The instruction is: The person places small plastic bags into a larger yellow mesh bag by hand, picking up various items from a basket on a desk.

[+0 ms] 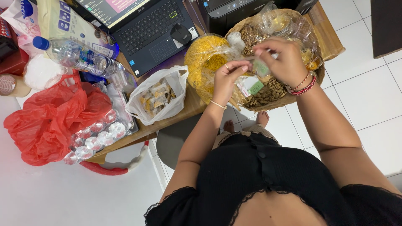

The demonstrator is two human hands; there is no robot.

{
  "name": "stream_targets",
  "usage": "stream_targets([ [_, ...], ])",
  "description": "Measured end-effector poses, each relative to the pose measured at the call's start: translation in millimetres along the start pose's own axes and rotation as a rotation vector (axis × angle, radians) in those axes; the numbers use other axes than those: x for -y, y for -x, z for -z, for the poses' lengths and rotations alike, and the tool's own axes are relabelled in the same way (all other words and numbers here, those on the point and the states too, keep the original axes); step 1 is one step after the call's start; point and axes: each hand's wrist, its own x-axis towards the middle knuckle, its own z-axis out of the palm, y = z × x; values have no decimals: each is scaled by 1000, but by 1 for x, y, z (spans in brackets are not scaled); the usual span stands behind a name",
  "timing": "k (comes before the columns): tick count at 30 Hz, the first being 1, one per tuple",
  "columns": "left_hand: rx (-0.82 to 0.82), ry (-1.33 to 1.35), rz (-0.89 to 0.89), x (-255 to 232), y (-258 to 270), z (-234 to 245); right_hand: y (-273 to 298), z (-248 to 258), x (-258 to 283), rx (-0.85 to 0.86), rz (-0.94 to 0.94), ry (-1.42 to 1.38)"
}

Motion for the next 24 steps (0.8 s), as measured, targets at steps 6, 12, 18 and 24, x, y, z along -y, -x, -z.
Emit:
stream_targets([
  [6,-116,28,84,0,-3,-3,14,-1,-37,-180,-51,165],
  [12,-43,-161,107,6,-8,-7,11,-2,-8,-208,322,231],
  [18,19,-260,87,8,-9,-13,14,-9,-1,-132,399,598],
  [24,100,-528,52,11,-12,-15,15,-6,2,-133,452,761],
])
